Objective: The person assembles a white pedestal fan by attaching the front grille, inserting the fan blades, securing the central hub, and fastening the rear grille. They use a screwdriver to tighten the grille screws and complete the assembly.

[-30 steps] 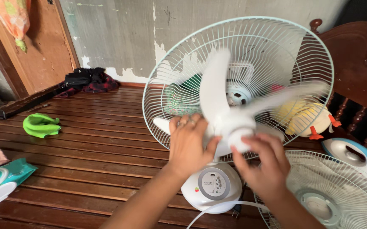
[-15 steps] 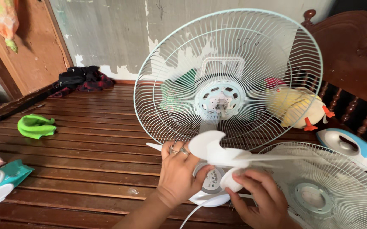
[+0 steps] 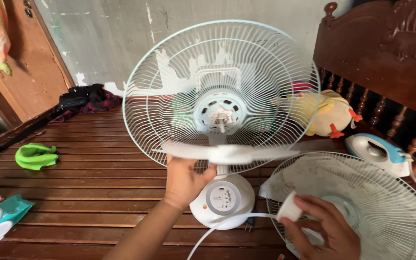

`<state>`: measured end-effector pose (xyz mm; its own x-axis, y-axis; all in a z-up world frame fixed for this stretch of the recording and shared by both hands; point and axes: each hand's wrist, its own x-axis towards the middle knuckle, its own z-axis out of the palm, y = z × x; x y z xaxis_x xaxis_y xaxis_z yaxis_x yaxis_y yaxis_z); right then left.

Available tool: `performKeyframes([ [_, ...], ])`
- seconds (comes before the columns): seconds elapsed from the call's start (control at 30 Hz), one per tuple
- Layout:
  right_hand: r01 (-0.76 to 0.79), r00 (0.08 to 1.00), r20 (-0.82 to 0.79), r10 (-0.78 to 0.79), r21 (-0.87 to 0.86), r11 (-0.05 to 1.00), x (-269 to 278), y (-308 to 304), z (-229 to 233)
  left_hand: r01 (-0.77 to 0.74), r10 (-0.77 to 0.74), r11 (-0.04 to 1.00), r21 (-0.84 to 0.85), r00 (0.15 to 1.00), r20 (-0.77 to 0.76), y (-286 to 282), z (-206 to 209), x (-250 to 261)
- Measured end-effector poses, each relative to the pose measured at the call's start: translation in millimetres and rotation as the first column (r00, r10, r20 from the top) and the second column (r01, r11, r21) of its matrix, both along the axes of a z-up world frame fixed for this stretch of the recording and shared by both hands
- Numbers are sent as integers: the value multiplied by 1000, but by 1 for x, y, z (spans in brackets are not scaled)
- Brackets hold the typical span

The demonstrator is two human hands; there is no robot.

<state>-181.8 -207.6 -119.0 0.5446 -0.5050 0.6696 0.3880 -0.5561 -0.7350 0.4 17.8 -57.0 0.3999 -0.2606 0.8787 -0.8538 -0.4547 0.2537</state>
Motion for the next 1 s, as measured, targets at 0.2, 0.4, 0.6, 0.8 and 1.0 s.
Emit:
performKeyframes([
  [0.2,24,1000,-1,-24,19,1000,-22,-39,-27,-152,65,960,236,938,342,6,10,-34],
  [0.4,24,987,-159,-36,-76,997,-51,-79,-65,-251,90,936,247,848,522,21,8,-77],
  [0.6,-190,979,-102,174,-177,966,-37,-116,-113,-325,137,918,227,798,588,24,14,-87],
  [0.8,-196,955,-274,116,-283,939,-34,-119,-102,-292,146,935,203,836,530,23,14,-83],
  [1.0,62,992,-108,-63,-9,998,-32,-58,-73,40,-37,998,53,998,-47,9,3,-49],
])
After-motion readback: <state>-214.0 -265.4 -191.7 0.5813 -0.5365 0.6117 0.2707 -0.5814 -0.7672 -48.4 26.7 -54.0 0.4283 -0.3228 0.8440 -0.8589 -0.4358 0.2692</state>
